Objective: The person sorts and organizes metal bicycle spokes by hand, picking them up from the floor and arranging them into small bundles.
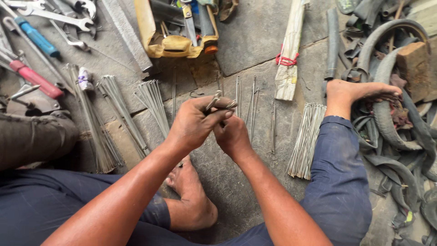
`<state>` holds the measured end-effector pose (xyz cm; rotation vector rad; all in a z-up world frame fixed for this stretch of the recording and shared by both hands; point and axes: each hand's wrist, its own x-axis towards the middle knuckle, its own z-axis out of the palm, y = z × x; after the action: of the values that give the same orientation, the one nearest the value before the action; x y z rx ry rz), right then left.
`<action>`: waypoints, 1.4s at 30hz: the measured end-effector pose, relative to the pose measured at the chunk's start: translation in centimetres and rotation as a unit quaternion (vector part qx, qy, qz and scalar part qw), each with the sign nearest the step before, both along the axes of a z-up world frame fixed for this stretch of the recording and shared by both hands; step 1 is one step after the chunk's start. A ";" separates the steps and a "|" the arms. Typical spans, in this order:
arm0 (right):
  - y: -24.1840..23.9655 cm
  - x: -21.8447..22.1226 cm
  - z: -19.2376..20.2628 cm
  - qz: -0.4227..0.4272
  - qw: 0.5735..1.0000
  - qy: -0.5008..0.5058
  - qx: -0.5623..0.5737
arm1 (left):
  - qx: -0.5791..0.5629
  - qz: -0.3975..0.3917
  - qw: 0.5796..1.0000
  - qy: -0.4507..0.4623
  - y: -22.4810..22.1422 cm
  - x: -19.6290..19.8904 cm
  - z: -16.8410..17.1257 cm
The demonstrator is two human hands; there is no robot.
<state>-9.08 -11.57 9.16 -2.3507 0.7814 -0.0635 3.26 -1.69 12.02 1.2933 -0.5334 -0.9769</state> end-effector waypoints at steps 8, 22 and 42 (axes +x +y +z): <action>-0.1 -1.4 -3.1 0.005 0.999 -0.023 -0.050 | 0.051 -0.038 0.995 -0.075 0.4 -0.1 -0.2; 0.3 -3.4 -8.2 0.001 0.999 -0.005 -0.037 | 0.078 -0.061 0.983 -0.152 0.5 -0.4 -1.2; 1.5 -3.0 9.2 -0.027 0.819 0.184 0.542 | 0.162 0.035 0.935 0.314 0.7 3.9 -5.6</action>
<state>-12.12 -10.02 18.40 -1.2370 0.7623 0.6648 7.16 -1.02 6.41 1.1854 0.1760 -1.3783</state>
